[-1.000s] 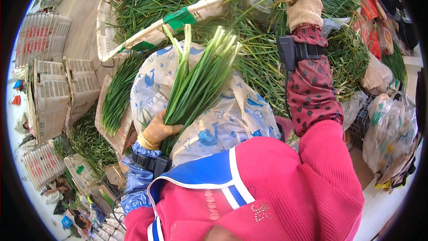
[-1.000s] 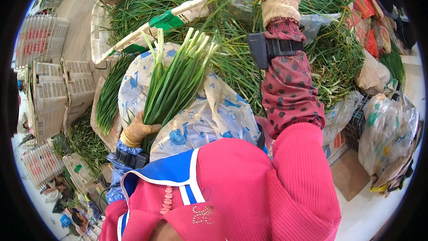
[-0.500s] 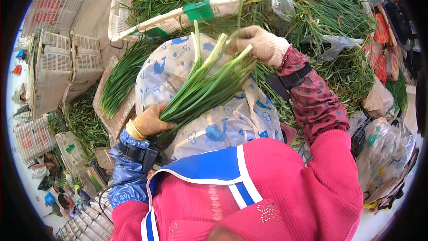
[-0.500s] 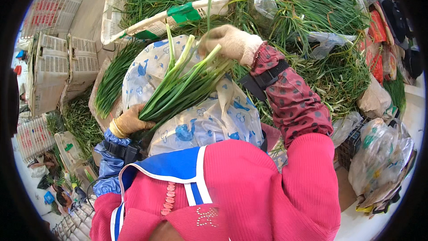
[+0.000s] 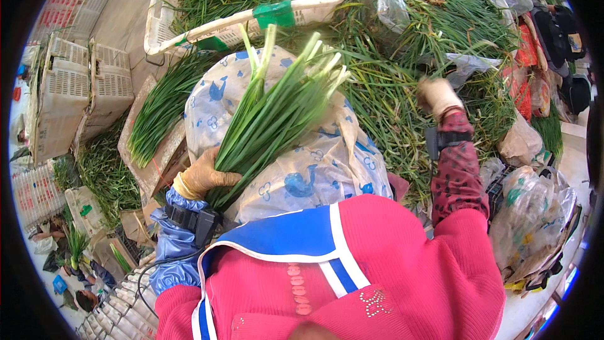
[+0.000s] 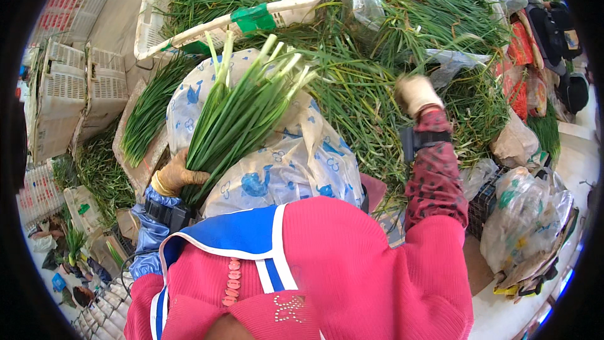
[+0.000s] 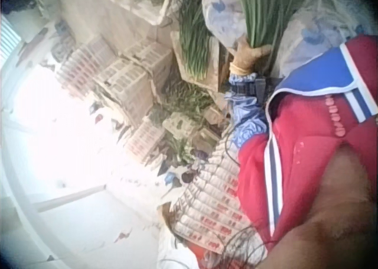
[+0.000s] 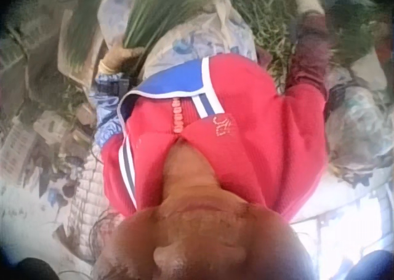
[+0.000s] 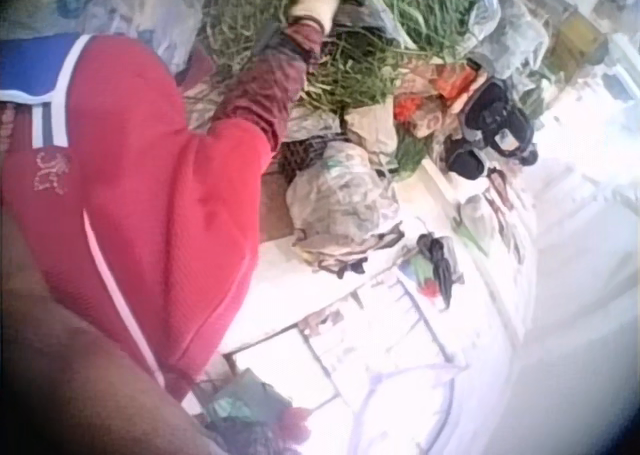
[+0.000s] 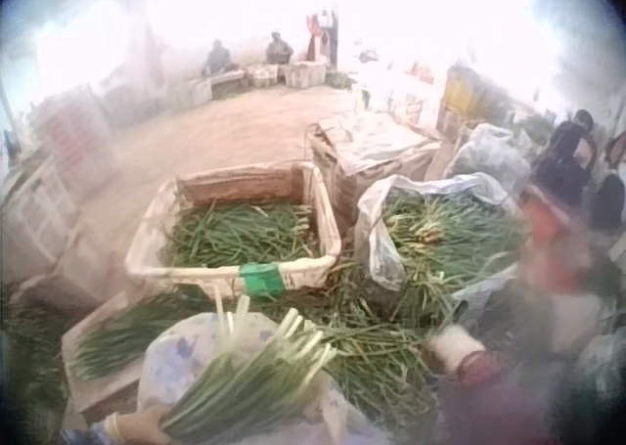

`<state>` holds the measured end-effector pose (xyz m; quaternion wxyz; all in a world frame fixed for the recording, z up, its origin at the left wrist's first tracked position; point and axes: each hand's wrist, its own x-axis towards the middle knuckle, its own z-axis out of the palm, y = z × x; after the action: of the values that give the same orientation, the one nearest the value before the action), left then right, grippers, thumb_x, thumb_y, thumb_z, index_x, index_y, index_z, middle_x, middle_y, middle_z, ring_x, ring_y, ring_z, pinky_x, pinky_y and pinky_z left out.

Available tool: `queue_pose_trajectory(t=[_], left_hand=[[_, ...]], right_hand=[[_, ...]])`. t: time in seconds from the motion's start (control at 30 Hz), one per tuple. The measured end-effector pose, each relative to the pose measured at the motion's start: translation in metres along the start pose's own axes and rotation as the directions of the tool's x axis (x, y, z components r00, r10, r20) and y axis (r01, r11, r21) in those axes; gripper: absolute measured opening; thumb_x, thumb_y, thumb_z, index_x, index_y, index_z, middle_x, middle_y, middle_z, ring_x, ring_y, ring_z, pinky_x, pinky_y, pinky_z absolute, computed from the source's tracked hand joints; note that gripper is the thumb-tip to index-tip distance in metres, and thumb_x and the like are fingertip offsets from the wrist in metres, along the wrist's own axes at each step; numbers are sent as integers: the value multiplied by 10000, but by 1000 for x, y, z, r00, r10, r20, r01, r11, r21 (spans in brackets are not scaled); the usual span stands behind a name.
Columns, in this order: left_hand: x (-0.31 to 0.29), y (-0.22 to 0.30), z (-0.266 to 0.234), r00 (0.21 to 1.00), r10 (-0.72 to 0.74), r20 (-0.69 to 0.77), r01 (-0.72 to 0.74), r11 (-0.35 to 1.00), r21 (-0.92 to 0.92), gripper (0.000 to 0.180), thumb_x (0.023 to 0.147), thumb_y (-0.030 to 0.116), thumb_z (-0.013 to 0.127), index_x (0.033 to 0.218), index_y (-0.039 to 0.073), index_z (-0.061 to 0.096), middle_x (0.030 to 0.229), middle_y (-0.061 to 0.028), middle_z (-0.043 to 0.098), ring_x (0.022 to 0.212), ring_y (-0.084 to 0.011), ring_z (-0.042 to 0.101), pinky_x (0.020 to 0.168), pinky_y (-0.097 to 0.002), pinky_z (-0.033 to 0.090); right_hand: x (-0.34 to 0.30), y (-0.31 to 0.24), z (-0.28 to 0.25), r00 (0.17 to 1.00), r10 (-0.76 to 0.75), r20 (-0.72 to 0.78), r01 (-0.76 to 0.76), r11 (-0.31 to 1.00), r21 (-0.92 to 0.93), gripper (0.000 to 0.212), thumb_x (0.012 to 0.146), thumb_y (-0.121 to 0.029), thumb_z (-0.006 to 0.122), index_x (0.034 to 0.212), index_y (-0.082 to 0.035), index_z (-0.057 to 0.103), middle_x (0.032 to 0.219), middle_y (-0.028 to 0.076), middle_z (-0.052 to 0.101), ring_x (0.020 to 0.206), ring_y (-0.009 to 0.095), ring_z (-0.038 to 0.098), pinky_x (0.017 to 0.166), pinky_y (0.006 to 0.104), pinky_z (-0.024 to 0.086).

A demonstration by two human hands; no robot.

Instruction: The person processes green chives by hand, pulling them from a crate and cleaning the roots before grouping them together.

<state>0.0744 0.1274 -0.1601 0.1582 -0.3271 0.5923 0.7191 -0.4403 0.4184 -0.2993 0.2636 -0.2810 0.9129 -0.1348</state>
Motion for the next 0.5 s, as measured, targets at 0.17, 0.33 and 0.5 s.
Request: queue_pose_trajectory(t=[0.17,0.33,0.5], left_hand=[[19,-22,23,998,70,-9,-69,958,-279,649,755,177,802,1315,4,523,1226,-61,612,1086,-174,551,967,-310,422],[20,-22,46,966,117,-231,-211,871,-444,683,738,128,787,1344,17,493,1255,-80,597,1123,-218,555,1003,-345,409],[18,-14,59,945,84,-317,-238,841,-486,607,724,65,760,1290,15,547,1207,-82,631,1082,-215,589,977,-344,438]], right_hand=[[-64,-159,-11,948,-254,191,52,717,695,461,930,-226,553,1338,-22,484,1043,53,640,909,113,590,737,261,467],[-53,-224,5,890,-427,159,-29,296,955,387,885,-83,619,1262,-36,548,943,25,652,800,102,602,686,242,480],[-45,-207,17,1000,-14,25,-8,702,712,230,840,-57,674,1069,-29,664,860,9,653,716,84,578,644,214,464]])
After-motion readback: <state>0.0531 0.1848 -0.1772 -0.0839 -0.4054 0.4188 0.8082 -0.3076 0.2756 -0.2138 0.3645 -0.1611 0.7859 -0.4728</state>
